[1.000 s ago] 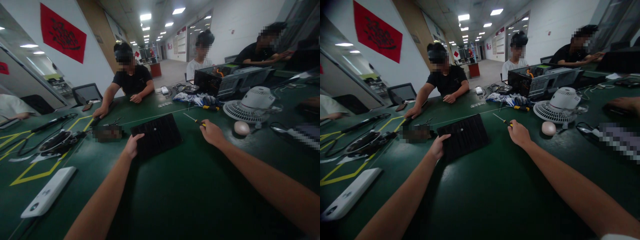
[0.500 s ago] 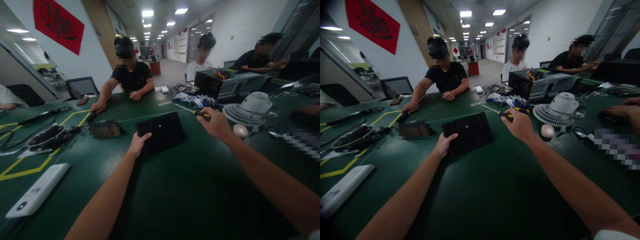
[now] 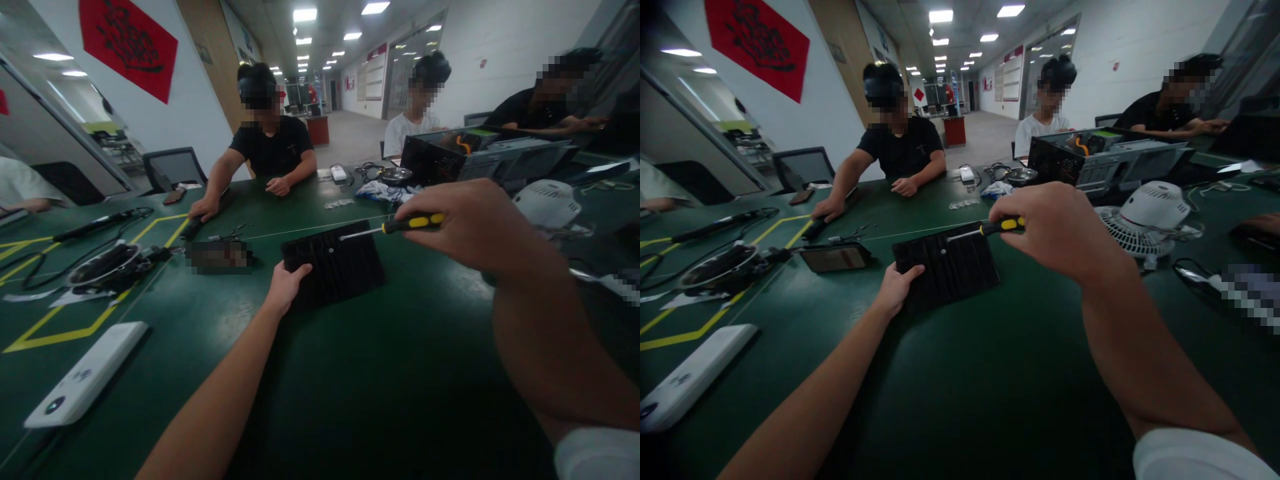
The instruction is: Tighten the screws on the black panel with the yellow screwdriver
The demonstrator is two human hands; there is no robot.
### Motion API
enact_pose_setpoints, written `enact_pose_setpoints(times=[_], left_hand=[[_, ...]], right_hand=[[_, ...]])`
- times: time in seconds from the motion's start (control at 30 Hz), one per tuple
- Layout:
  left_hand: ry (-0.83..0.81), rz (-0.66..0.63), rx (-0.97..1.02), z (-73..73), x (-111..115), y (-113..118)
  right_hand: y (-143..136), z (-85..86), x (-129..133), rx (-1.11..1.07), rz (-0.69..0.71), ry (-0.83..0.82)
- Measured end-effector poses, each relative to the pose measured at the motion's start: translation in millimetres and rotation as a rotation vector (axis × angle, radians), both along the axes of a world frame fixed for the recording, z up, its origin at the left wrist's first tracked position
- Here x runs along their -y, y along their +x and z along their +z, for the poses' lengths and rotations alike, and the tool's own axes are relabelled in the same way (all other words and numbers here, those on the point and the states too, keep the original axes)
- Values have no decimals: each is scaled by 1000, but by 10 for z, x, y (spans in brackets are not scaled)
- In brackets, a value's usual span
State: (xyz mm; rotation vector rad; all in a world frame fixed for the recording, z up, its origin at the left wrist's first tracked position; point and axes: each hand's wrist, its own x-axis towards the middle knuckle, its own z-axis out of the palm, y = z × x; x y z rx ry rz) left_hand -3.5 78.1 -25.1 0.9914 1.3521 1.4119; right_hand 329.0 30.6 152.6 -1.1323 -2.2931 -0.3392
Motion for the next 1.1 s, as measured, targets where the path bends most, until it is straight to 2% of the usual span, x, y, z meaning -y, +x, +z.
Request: enact_pose_setpoints(times=[0.2,0.67,1.1], left_hand=[[-15,-4,-1,13,-2,-7],[-25,-18,16,10,5,5],[-25,-5,11,1,-2,-4]], right_hand=[[-159,-152,-158,76,-8,-64],[-259,-295,-309,109,36,-25],[-278,-300,-320,122,22,-46]])
